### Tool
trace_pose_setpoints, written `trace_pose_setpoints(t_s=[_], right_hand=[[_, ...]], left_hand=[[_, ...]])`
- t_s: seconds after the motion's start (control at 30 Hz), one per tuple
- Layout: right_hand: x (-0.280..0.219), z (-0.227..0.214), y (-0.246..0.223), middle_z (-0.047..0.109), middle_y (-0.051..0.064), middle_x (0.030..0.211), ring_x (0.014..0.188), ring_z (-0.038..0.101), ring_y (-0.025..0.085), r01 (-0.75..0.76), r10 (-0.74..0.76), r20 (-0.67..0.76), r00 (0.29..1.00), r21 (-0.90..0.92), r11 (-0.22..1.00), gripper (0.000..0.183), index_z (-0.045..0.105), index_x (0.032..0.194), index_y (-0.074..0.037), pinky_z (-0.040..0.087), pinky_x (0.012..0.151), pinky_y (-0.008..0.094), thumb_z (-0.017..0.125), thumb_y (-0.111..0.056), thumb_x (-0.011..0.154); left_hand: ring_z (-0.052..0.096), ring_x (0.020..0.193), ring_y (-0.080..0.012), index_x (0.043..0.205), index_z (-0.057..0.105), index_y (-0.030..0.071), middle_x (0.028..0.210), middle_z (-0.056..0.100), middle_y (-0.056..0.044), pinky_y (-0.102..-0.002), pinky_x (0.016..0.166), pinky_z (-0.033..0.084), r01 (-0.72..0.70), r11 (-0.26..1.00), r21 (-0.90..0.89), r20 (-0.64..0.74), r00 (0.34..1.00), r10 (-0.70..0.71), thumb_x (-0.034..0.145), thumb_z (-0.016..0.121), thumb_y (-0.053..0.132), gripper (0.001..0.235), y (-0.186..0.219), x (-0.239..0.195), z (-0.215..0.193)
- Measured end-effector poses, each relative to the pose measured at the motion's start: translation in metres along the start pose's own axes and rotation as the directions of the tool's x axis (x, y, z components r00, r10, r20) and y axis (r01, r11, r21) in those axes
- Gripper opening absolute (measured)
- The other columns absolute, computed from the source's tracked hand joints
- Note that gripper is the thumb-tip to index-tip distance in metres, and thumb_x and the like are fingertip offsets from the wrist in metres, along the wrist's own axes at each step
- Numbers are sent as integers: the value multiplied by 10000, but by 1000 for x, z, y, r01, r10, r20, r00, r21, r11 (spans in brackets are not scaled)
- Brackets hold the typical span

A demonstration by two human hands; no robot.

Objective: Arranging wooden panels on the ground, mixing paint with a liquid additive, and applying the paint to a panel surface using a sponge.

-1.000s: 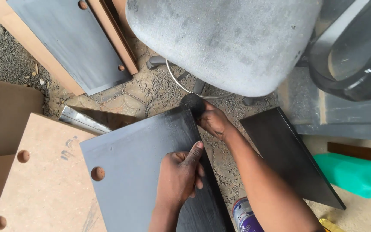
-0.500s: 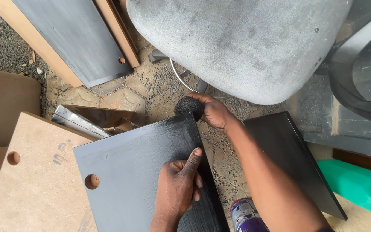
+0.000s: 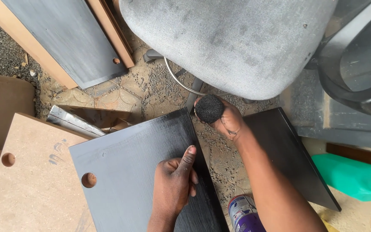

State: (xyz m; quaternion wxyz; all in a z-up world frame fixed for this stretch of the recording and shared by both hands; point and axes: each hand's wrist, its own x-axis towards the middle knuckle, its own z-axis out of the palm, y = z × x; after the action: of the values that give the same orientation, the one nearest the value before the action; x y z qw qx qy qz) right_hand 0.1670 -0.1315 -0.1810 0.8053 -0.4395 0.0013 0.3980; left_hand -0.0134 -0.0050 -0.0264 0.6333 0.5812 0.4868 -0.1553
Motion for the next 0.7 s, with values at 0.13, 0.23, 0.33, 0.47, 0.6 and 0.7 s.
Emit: trace_pose_setpoints(t_s=[0.13,0.23,0.33,0.47,0.6,0.7], right_hand=[[-30,-7,5,726,198,1113,966,705,239,59,-58,-15,998,76,995,352,650,1223,56,594,825,311,598,-4,880],[-67,-4,2,693,189,1155,1029,660,262,85,-80,-162,983,21,996,460,608,1304,1,547,885,377,514,61,858],[-121,14,-6,662,169,1223,1148,611,258,208,-205,-97,974,20,978,447,590,1333,-1,468,1077,413,545,32,889],[-220,82,-11,621,232,1292,1036,581,282,281,-282,-139,949,-27,959,390,608,1245,44,461,890,392,511,19,868],[-324,149,32,599,227,1287,845,518,247,324,-321,-94,943,28,945,313,646,1171,-22,420,723,362,629,-71,862],[-395,178,93,565,248,1309,859,531,257,318,-307,-125,943,76,945,349,622,1199,50,421,726,377,636,-28,859]], left_hand=[[402,256,-155,496,618,-16,354,482,-99,-268,303,287,-95,989,-114,-15,995,94,1014,725,313,623,-19,-13,-3],[518,356,-199,561,661,-62,446,560,-137,-308,388,427,-143,972,-189,-38,990,138,993,715,248,535,-42,-31,-15],[423,392,-185,706,731,-82,517,627,-172,-310,403,318,-115,962,-249,-114,989,89,1008,677,225,434,-73,-54,-38],[461,488,-168,865,770,-31,638,664,-112,-281,493,372,-171,982,-81,-303,943,139,933,711,160,211,-125,-91,-75],[574,670,-171,1047,659,71,851,637,-52,-320,675,511,-185,945,269,-392,875,283,839,674,119,214,-193,-135,-112],[673,840,-267,1232,554,19,1141,623,-152,-406,815,544,-64,943,327,-334,925,179,792,681,172,482,-233,-164,-140]])
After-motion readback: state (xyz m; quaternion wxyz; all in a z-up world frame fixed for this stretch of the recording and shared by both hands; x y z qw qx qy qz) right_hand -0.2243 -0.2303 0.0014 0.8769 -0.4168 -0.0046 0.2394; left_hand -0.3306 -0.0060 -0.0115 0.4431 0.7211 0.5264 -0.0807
